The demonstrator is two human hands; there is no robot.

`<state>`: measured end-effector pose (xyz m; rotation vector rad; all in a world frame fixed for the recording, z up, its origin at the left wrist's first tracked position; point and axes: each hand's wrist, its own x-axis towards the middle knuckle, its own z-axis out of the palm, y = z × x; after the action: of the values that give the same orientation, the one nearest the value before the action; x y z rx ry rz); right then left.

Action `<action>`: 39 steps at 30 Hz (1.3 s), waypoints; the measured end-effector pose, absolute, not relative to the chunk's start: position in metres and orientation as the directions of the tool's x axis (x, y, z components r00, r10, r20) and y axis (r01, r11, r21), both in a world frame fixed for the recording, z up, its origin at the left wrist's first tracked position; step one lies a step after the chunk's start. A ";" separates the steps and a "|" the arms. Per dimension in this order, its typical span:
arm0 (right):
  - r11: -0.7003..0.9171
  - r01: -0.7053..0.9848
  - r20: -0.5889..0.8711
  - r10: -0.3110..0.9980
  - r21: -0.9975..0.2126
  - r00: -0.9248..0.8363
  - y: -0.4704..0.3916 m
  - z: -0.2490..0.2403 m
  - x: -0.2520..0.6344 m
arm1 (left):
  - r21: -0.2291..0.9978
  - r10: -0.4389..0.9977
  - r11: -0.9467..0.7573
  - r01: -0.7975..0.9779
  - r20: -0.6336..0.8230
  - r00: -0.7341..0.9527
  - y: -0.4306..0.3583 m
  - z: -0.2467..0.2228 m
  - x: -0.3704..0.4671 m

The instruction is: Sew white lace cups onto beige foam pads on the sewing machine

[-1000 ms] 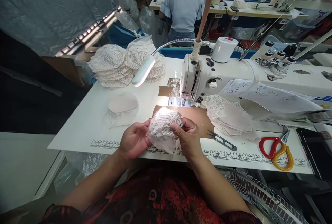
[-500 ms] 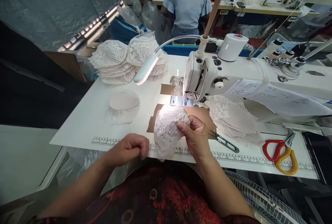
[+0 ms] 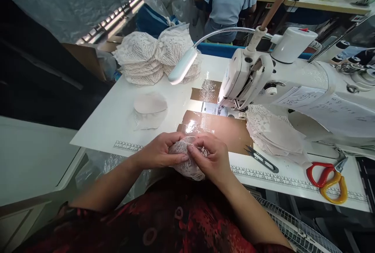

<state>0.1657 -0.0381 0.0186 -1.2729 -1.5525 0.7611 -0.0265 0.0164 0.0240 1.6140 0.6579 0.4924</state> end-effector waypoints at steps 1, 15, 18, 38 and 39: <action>0.268 0.377 0.296 0.955 -0.887 0.018 -0.038 0.019 0.166 | 0.989 0.666 -0.066 0.134 -0.056 0.744 0.016 0.025 -0.027; 0.230 0.427 0.279 0.958 -0.875 0.057 -0.038 0.021 0.170 | 0.986 0.645 0.143 0.087 -0.160 0.747 0.026 0.026 -0.023; 0.228 0.413 0.273 0.960 -0.882 0.053 -0.038 0.021 0.171 | 0.986 0.659 0.146 0.084 -0.160 0.735 0.028 0.025 -0.019; -0.203 -0.087 -0.207 0.978 -0.975 0.028 -0.025 0.012 0.194 | 0.869 0.756 0.459 -0.183 -0.274 0.594 0.022 0.010 0.013; -0.214 -0.124 -0.220 0.975 -0.969 0.031 -0.024 0.011 0.199 | 0.851 0.777 0.480 -0.213 -0.300 0.553 0.026 0.012 0.009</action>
<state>0.1988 -0.0243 0.0114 -1.2962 -0.9749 1.3880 0.0095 0.0261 0.0120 0.8644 0.7592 0.6801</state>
